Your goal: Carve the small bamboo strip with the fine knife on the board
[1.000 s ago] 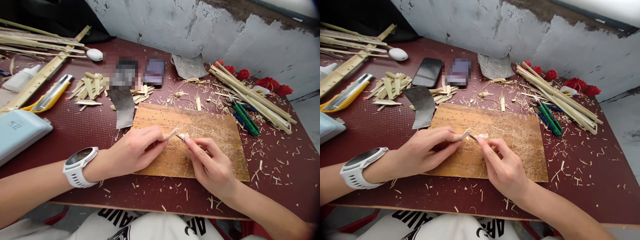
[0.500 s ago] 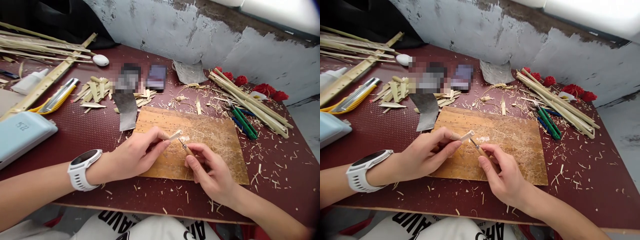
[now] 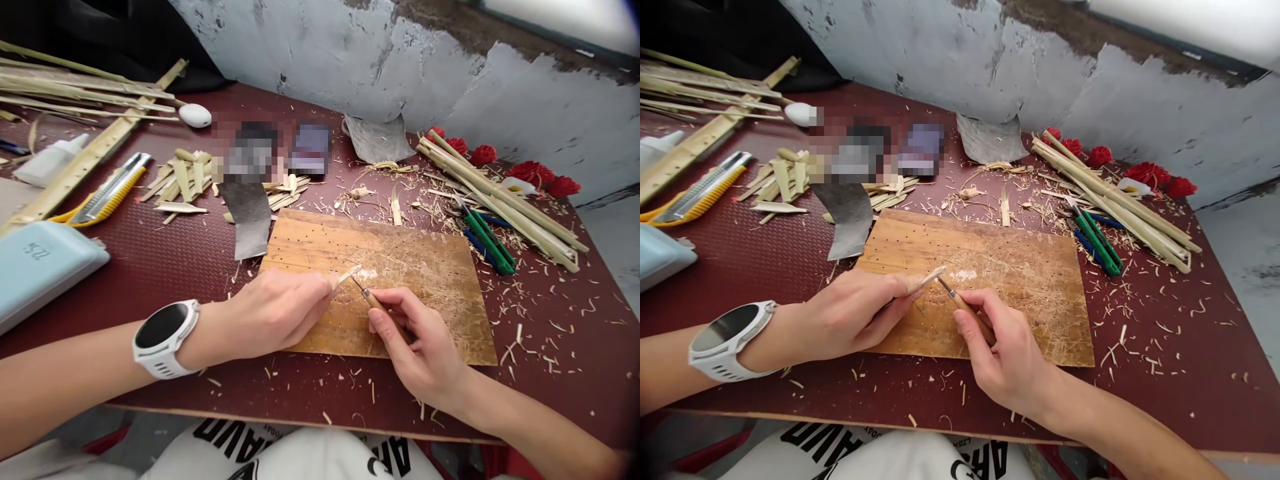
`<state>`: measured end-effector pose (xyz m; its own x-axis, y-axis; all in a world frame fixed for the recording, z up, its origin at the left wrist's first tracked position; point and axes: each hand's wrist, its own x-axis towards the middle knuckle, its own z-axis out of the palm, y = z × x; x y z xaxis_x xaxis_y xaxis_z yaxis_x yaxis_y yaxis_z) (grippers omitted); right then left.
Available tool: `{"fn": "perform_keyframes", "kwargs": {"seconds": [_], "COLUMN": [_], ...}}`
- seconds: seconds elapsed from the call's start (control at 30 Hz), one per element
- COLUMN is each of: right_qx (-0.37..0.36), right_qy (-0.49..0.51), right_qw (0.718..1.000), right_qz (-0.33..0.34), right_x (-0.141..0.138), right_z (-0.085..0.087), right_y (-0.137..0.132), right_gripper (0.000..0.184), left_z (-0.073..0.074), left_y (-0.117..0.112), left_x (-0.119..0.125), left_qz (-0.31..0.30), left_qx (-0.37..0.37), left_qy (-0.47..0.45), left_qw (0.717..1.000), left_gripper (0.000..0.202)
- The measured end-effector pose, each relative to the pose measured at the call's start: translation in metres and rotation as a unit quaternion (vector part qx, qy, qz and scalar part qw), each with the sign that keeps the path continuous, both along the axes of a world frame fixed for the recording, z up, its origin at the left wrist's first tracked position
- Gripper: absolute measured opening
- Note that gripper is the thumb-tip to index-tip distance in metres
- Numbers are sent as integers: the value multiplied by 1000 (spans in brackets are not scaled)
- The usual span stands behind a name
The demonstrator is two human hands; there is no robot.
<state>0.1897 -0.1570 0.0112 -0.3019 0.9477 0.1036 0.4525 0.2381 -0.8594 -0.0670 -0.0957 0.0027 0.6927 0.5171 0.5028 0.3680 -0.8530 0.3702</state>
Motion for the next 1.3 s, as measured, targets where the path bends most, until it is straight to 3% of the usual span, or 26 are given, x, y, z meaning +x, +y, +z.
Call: {"fn": "perform_keyframes", "kwargs": {"seconds": [0.37,0.57,0.8,0.97,1.13,1.3], "right_qx": [-32,-55,-99,-114,-109,-100], "right_qy": [11,20,36,66,84,96], "right_qw": [999,998,994,990,990,990], "right_qz": [-12,-23,-38,-42,-30,-21], "right_x": [0,-2,-2,-1,-1,-2], "right_z": [0,1,0,-3,-3,-4], "right_y": [-1,-2,-5,-5,-6,-6], "right_gripper": [16,15,14,14,14,13], "left_z": [-6,1,0,0,2,7], "left_y": [-3,-4,-4,-2,-1,-1], "left_x": [0,4,5,4,4,5], "left_qz": [-12,7,28,5,-10,-9], "left_qx": [108,164,99,34,21,21], "left_qy": [74,105,41,13,5,-5], "left_qw": [991,981,994,999,1000,1000], "left_gripper": [29,33,25,28,39,35]}}
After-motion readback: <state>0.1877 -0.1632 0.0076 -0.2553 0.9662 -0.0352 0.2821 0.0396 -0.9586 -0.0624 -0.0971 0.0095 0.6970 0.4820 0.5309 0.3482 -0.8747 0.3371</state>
